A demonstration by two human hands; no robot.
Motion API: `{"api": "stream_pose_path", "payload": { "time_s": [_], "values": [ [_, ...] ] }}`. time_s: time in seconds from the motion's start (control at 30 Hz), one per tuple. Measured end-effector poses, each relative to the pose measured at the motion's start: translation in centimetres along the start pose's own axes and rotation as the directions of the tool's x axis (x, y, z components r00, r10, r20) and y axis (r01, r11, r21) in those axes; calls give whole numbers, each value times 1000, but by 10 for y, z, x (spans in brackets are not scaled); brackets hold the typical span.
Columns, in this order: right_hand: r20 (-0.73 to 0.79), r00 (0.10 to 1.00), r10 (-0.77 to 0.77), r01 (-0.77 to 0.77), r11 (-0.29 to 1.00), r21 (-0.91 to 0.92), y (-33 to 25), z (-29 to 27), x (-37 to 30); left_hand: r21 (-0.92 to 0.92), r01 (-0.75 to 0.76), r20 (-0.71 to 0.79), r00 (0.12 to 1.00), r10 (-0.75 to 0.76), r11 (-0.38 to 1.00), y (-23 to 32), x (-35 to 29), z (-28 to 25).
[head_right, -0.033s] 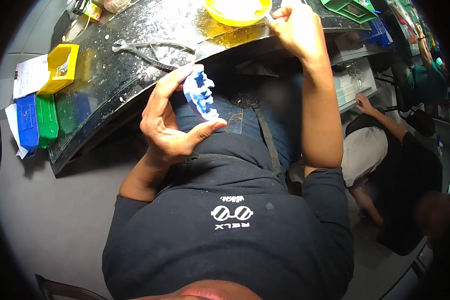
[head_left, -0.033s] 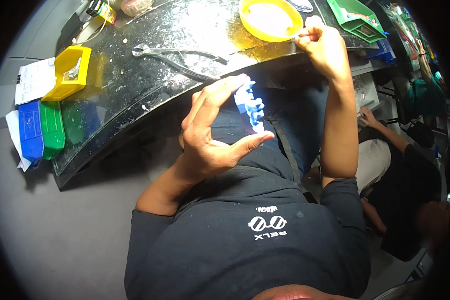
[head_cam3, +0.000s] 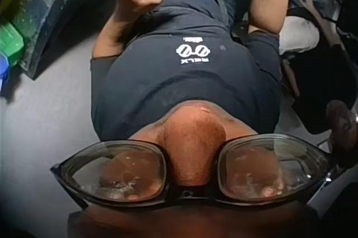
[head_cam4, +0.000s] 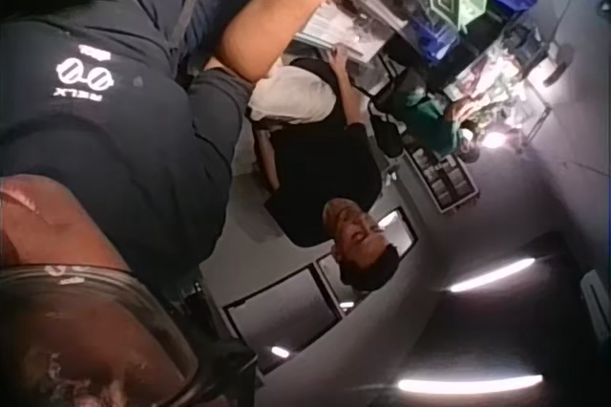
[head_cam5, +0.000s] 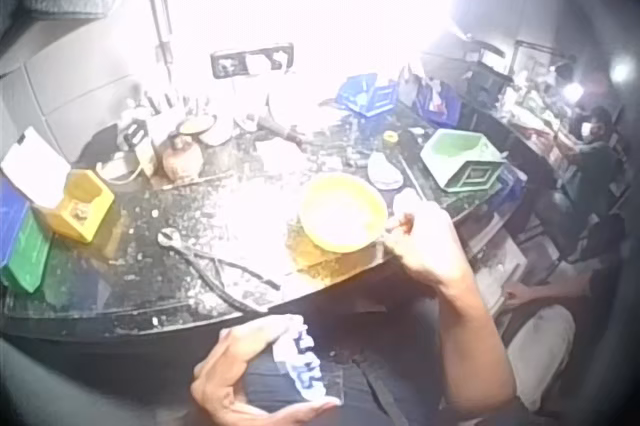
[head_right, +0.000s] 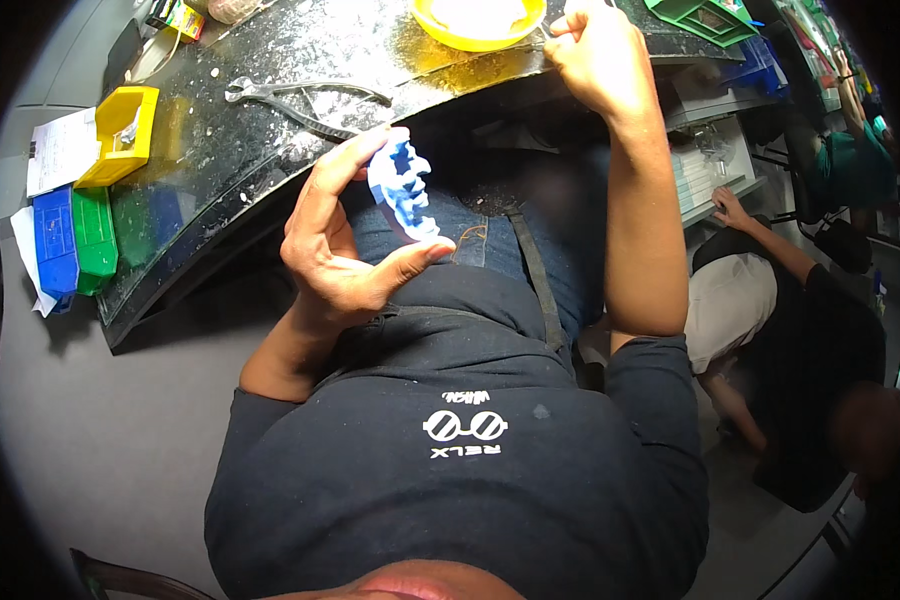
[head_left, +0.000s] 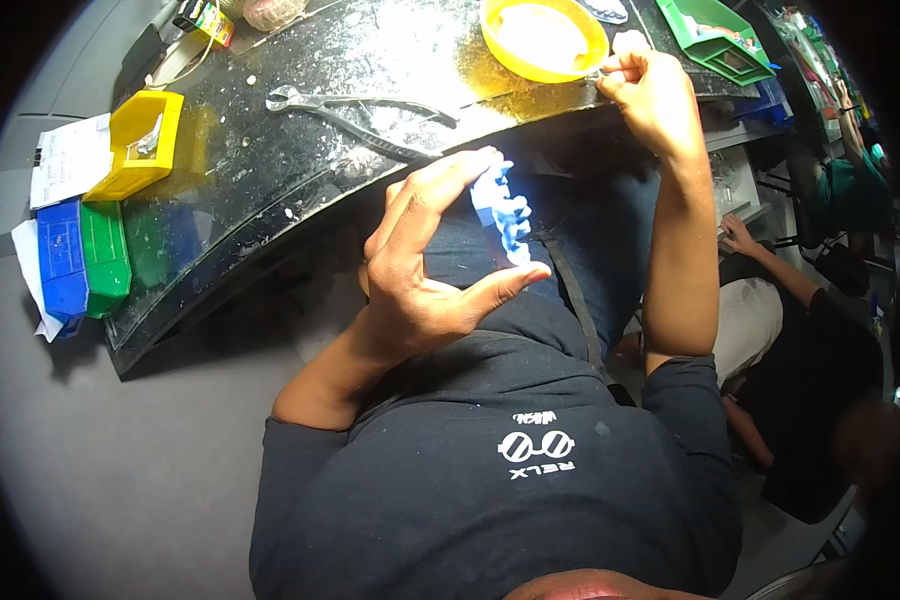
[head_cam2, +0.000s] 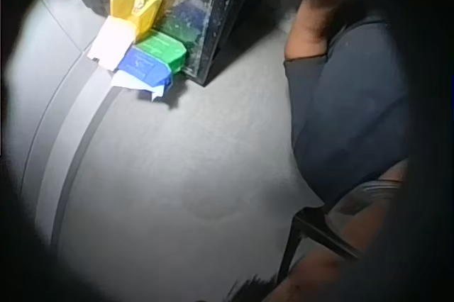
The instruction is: The person uses a thin metal tool to carve and refine a blue dental impression, then picks up a pink impression and continues refining it with the tool.
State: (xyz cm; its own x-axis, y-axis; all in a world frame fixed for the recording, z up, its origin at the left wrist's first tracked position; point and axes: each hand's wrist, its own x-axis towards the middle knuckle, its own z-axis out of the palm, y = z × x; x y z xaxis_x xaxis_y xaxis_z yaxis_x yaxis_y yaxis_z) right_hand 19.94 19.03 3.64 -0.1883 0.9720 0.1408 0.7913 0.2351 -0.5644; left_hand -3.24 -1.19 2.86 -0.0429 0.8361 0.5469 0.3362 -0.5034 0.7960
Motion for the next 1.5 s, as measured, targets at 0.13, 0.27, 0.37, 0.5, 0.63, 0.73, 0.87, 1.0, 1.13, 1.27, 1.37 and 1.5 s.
{"api": "stream_pose_path", "payload": {
  "time_s": [0.13, 0.27, 0.37, 0.5, 0.63, 0.73, 0.87, 1.0, 1.13, 1.27, 1.37, 1.5],
  "values": [
    [9, 999, -38, 39, 993, -115, 3, -6, -6, 3, -18, -16, 1000, 18, 1000, -3, -1, -2],
    [-64, 998, 16, -12, 998, 68, 30, -28, -36, -3, -73, 61, 995, 74, 997, -5, 1, -4],
    [-28, 992, 119, -84, 828, 554, 21, -36, -76, -115, 19, 86, 996, -9, 993, -3, 3, -3],
    [-59, 987, -149, 126, 495, 860, -31, -34, -121, -324, 132, 155, 984, -85, 937, -2, -2, 1],
    [-219, 936, -275, 329, 467, 821, -75, -24, -143, -378, 205, 220, 967, -128, 903, 4, -3, 4],
    [-301, 874, -381, 472, 518, 713, -74, -20, -145, -367, 161, 220, 972, -83, 916, 3, -3, 5],
    [-281, 882, -378, 450, 499, 741, -73, -17, -150, -372, 190, 238, 966, -105, 908, 8, -3, 2],
    [-290, 873, -392, 469, 513, 719, -72, -15, -150, -353, 159, 227, 971, -80, 922, 8, -3, 3],
    [-278, 868, -411, 474, 524, 708, -71, -16, -149, -329, 143, 235, 970, -66, 933, 7, -2, 2],
    [-275, 873, -404, 465, 512, 723, -70, -14, -149, -330, 149, 239, 968, -70, 932, 5, -3, 3],
    [-274, 872, -405, 468, 526, 710, -70, -14, -147, -348, 147, 225, 972, -70, 926, 2, -4, 4],
    [-182, 899, -398, 337, 365, 868, -65, -12, -149, -325, 159, 229, 970, -85, 932, 2, -4, 3]
  ]
}}
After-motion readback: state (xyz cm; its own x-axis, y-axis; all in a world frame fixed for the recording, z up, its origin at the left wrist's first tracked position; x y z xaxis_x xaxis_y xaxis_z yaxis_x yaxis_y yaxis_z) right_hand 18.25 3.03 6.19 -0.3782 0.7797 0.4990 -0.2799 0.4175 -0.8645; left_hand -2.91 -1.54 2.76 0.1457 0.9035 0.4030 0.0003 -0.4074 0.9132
